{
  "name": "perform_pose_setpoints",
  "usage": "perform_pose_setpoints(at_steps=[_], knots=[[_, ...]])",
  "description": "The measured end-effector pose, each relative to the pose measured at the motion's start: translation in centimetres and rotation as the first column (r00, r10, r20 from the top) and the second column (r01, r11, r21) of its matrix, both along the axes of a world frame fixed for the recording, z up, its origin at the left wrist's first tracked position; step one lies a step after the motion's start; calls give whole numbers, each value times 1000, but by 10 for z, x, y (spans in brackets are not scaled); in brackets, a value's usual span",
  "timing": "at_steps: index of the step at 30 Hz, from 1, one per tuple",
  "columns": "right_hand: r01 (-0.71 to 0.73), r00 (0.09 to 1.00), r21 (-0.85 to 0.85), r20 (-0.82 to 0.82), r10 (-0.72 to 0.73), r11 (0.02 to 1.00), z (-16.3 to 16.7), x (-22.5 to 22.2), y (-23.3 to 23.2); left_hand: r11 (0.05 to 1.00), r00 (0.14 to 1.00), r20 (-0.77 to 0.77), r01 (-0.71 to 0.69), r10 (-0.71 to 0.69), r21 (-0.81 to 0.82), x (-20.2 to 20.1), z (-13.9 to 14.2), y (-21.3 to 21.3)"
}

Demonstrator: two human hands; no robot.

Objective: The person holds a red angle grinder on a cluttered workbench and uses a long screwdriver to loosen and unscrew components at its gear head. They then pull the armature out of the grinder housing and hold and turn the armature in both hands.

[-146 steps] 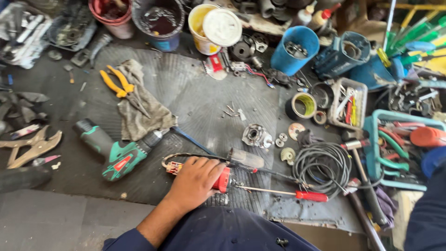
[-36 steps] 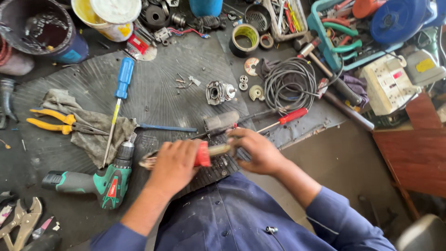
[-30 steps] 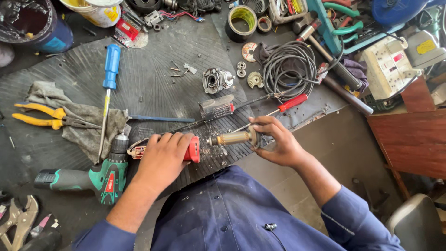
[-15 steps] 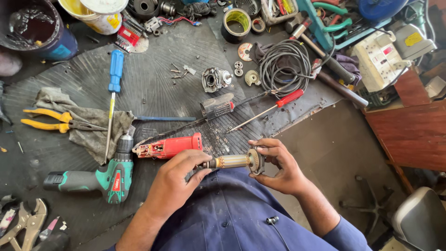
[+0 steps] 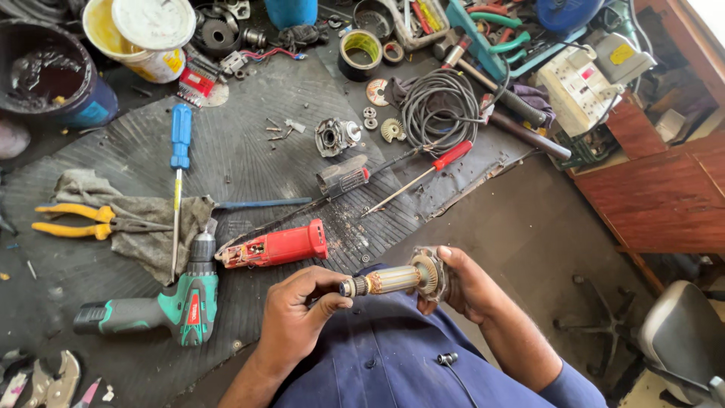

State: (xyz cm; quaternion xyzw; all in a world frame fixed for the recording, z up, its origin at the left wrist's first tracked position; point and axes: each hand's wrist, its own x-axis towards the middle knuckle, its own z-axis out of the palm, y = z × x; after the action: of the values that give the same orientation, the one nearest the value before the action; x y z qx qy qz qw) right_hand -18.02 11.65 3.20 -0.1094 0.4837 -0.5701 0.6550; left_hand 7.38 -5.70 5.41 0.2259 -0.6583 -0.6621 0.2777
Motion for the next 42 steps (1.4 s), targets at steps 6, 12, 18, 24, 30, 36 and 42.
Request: perform_pose_setpoints(at_steps=[6, 12, 18, 24, 30, 36, 42], knots=[[40, 998, 191, 36, -48, 981, -6, 11, 19, 999, 999, 1, 35, -35, 0, 0, -9, 5], [130, 985, 63, -122, -122, 990, 6, 23, 31, 997, 997, -4, 76, -76, -8, 1, -12, 10], [99, 942, -79, -313, -119, 992, 21, 30, 46, 993, 993, 41, 113, -115, 45, 0, -18, 17], [141, 938, -39, -315, -146, 989, 18, 35, 60, 979, 985, 26, 170, -173, 109, -4, -32, 24], [188, 938, -23, -294, -186, 982, 7, 40, 77, 972, 976, 32, 212, -216, 100, -7, -35, 29], [271, 935, 61, -254, -248, 961, -15, 45, 99, 879, 994, -36, 78, -107, -471, -25, 4, 22], [378, 900, 117, -277, -335, 918, -35, 52, 125, 602, 557, -258, 622, -790, -501, -67, 71, 54]])
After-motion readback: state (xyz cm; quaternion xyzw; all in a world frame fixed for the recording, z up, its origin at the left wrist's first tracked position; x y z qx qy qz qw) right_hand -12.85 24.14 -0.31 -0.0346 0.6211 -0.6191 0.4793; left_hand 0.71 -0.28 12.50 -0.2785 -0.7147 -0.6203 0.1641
